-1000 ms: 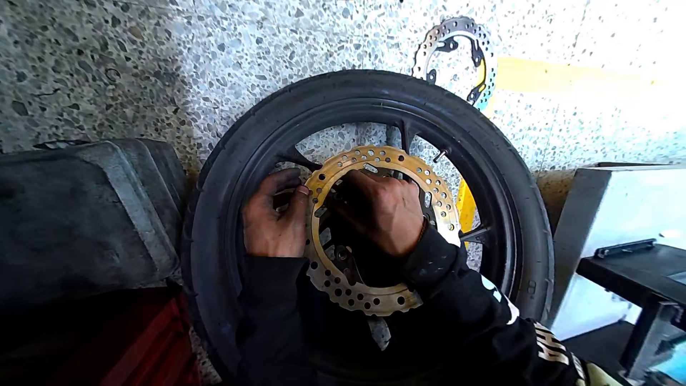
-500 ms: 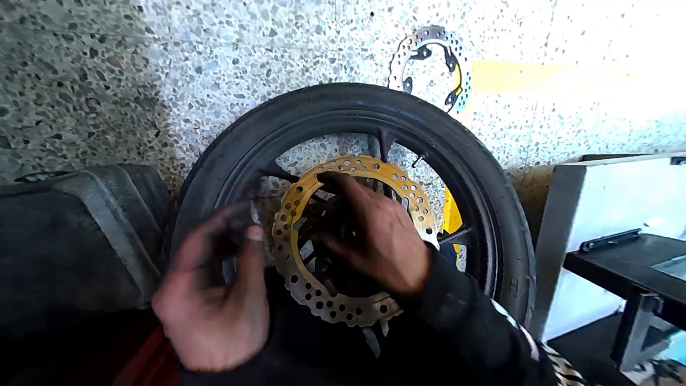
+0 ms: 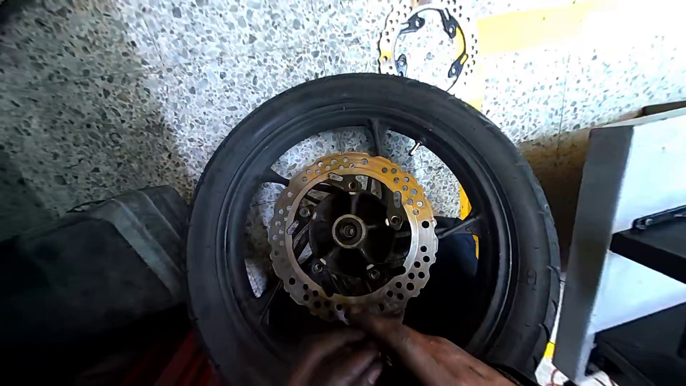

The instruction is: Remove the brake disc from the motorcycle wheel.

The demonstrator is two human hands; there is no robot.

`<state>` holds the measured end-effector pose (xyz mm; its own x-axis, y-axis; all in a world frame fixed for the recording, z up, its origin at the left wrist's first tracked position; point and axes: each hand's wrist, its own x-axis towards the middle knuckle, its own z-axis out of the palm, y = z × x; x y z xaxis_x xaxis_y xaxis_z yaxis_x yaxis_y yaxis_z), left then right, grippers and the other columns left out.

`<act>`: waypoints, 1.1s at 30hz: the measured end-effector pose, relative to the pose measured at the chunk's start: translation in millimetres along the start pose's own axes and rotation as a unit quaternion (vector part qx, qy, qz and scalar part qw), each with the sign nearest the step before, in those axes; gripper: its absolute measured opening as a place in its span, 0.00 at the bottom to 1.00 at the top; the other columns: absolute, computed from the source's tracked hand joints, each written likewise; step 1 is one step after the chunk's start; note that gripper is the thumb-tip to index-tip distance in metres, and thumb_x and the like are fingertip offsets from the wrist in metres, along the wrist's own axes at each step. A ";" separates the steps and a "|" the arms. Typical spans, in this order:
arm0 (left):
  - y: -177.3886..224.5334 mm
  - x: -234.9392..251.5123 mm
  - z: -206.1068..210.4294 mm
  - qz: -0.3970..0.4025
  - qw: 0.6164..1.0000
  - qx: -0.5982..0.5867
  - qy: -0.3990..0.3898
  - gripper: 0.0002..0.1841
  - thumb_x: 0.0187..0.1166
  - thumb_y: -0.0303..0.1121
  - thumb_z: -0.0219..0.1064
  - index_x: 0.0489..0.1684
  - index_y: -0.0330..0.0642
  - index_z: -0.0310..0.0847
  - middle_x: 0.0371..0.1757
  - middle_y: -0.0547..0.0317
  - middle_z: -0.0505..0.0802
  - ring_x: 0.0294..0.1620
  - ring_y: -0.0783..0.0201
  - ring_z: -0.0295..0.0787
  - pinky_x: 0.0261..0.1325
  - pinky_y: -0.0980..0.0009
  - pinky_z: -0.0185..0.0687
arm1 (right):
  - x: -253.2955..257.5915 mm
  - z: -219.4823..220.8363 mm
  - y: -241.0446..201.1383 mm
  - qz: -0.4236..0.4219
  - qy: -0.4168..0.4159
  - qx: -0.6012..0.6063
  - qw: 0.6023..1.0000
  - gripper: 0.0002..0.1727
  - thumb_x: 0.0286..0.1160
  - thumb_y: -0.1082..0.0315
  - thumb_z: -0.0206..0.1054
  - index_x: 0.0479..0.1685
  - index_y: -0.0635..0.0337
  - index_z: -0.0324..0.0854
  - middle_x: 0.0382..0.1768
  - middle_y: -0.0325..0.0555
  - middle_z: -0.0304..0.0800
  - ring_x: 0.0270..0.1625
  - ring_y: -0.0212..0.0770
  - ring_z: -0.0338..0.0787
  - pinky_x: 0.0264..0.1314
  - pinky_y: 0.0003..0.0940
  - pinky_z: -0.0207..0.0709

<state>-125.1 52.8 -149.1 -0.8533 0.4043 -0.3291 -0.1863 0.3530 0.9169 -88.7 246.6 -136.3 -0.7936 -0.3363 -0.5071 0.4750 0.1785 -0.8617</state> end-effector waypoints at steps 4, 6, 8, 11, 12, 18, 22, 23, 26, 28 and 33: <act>-32.7 26.7 -13.6 0.030 0.987 0.122 0.101 0.06 0.79 0.31 0.73 0.44 0.39 0.90 0.50 0.58 0.97 0.52 0.72 0.95 0.55 0.76 0.93 | -24.6 -14.0 11.4 0.045 0.078 0.080 0.993 0.32 0.68 0.76 0.68 0.78 0.65 0.71 0.63 0.53 0.84 0.59 0.42 0.87 0.61 0.40 0.85; -59.1 41.6 -10.2 0.077 0.963 0.213 0.145 0.08 0.74 0.32 0.73 0.39 0.36 0.93 0.46 0.54 0.97 0.49 0.72 0.94 0.52 0.77 0.92 | -38.8 -25.8 22.6 0.030 0.103 0.108 0.988 0.17 0.73 0.77 0.61 0.60 0.62 0.81 0.61 0.50 0.84 0.62 0.39 0.85 0.62 0.37 0.84; -72.0 49.4 -4.1 0.098 0.948 0.264 0.152 0.07 0.71 0.32 0.74 0.35 0.37 0.94 0.46 0.52 0.96 0.48 0.70 0.94 0.51 0.78 0.91 | -48.5 -38.3 32.1 0.016 0.134 0.099 0.986 0.11 0.76 0.76 0.58 0.49 0.58 0.83 0.58 0.45 0.84 0.65 0.36 0.84 0.65 0.34 0.82; -72.1 50.7 -5.1 0.123 0.927 0.328 0.132 0.07 0.71 0.32 0.72 0.34 0.39 0.95 0.46 0.50 0.97 0.47 0.66 0.94 0.51 0.75 0.90 | -47.5 -45.9 42.9 -0.013 0.192 0.032 0.981 0.09 0.79 0.72 0.57 0.44 0.53 0.84 0.56 0.40 0.87 0.65 0.36 0.85 0.66 0.35 0.83; -72.0 50.0 -6.3 0.133 0.922 0.343 0.124 0.08 0.72 0.32 0.71 0.34 0.40 0.95 0.46 0.50 0.97 0.47 0.64 0.94 0.51 0.73 0.90 | -41.9 -45.4 44.3 -0.030 0.201 0.003 0.979 0.09 0.81 0.72 0.57 0.45 0.52 0.84 0.55 0.39 0.89 0.63 0.35 0.87 0.64 0.34 0.85; -64.3 46.4 1.9 0.113 0.923 0.346 0.128 0.10 0.70 0.41 0.76 0.35 0.45 0.96 0.45 0.55 0.97 0.50 0.58 0.95 0.57 0.63 0.91 | 1.6 -31.0 37.2 -0.063 0.180 -0.169 0.967 0.09 0.75 0.69 0.64 0.45 0.55 0.90 0.49 0.44 0.94 0.51 0.36 0.93 0.53 0.34 0.88; -66.7 46.0 7.0 0.111 0.934 0.299 0.160 0.04 0.69 0.33 0.77 0.34 0.45 0.95 0.42 0.58 0.98 0.48 0.60 0.95 0.58 0.64 0.91 | 19.2 -28.4 23.3 -0.031 0.124 -0.251 0.959 0.13 0.80 0.70 0.66 0.57 0.62 0.90 0.54 0.62 0.93 0.51 0.58 0.95 0.51 0.53 0.88; -66.0 46.9 7.2 0.111 0.942 0.280 0.150 0.05 0.69 0.31 0.77 0.37 0.43 0.95 0.43 0.57 0.98 0.49 0.60 0.95 0.60 0.63 0.91 | 21.8 -29.4 25.5 -0.031 0.118 -0.272 0.954 0.14 0.81 0.68 0.65 0.58 0.63 0.89 0.53 0.63 0.93 0.52 0.61 0.95 0.52 0.56 0.87; -63.8 46.7 -0.5 0.096 0.956 0.249 0.125 0.09 0.71 0.29 0.74 0.46 0.43 0.95 0.45 0.59 0.98 0.52 0.60 0.95 0.62 0.62 0.89 | 26.6 -30.3 34.2 -0.052 0.120 -0.311 0.941 0.14 0.83 0.65 0.65 0.57 0.63 0.89 0.48 0.62 0.94 0.50 0.62 0.94 0.51 0.56 0.87; -66.5 44.7 -4.2 0.099 0.955 0.253 0.122 0.11 0.74 0.30 0.70 0.49 0.47 0.96 0.49 0.62 0.98 0.57 0.60 0.93 0.66 0.59 0.85 | 26.7 -29.5 37.3 -0.077 0.130 -0.324 0.934 0.12 0.81 0.66 0.67 0.54 0.59 0.92 0.49 0.58 0.95 0.52 0.59 0.94 0.52 0.53 0.87; -60.0 32.5 -11.1 0.090 0.959 0.255 0.089 0.12 0.73 0.35 0.73 0.50 0.46 0.96 0.58 0.55 0.96 0.66 0.57 0.90 0.75 0.57 0.82 | 30.7 -12.9 44.6 -0.119 0.220 -0.350 0.903 0.09 0.73 0.67 0.71 0.46 0.48 0.95 0.45 0.46 0.95 0.47 0.46 0.95 0.45 0.42 0.91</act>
<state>-147.1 35.4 -212.4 -0.9271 0.3635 -0.0915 0.1948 0.6759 0.7108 -96.8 256.2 -190.6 -0.9888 -0.0691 -0.1323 0.0378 0.7416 -0.6697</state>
